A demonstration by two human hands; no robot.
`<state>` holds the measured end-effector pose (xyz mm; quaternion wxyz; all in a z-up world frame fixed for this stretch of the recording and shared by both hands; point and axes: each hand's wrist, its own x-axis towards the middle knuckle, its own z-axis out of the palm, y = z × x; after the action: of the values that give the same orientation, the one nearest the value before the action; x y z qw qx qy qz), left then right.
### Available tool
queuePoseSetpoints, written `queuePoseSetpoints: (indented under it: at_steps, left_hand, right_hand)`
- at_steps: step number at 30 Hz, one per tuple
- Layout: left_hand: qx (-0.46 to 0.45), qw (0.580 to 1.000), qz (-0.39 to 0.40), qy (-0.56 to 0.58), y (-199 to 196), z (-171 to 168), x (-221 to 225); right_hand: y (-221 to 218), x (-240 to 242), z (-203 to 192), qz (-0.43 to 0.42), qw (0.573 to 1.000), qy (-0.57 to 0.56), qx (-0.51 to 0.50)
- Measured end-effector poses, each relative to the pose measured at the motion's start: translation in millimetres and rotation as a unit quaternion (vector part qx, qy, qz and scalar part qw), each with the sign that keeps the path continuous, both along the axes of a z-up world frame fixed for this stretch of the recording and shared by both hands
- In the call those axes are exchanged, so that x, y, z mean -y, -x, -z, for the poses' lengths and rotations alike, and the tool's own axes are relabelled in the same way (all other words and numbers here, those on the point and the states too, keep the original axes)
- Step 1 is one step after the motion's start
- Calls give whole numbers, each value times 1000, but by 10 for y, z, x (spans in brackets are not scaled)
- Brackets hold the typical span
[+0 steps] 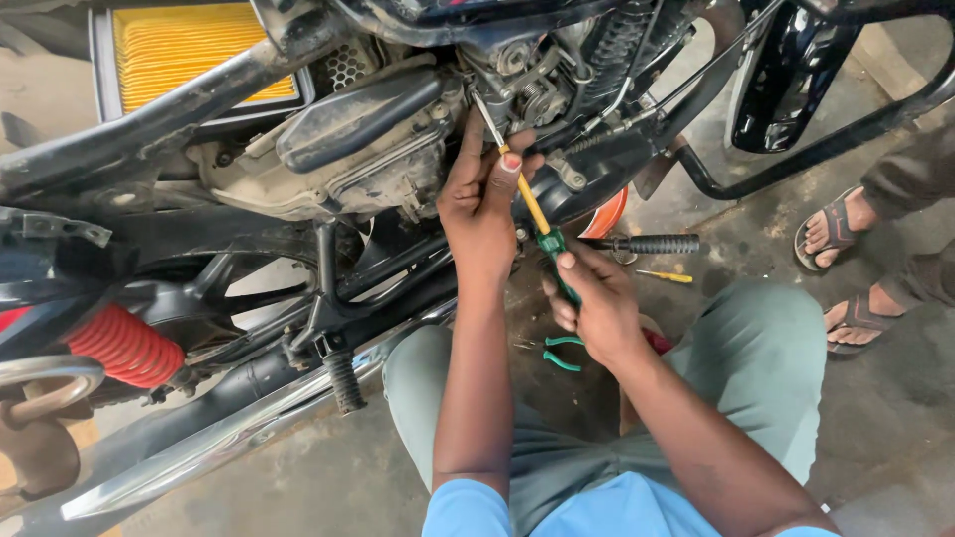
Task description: The recorder is repairing the carburetor of a motorcycle using a screwdriver and hands.
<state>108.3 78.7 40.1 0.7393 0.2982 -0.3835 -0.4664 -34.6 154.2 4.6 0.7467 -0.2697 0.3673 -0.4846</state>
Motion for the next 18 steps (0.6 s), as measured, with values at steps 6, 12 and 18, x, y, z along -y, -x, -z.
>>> queuePoseSetpoints:
  at_steps: [6, 12, 18]
  left_hand:
    - [13, 1000, 8, 4, 19, 14, -14]
    - [17, 1000, 4, 6, 4, -29, -33]
    - [-12, 1000, 7, -14, 39, -62, -92]
  right_hand:
    - [-166, -72, -331, 197, 615, 466, -604]
    - [-210, -20, -93, 200, 629, 477, -581]
    - [-16, -44, -220, 14, 976, 122, -180]
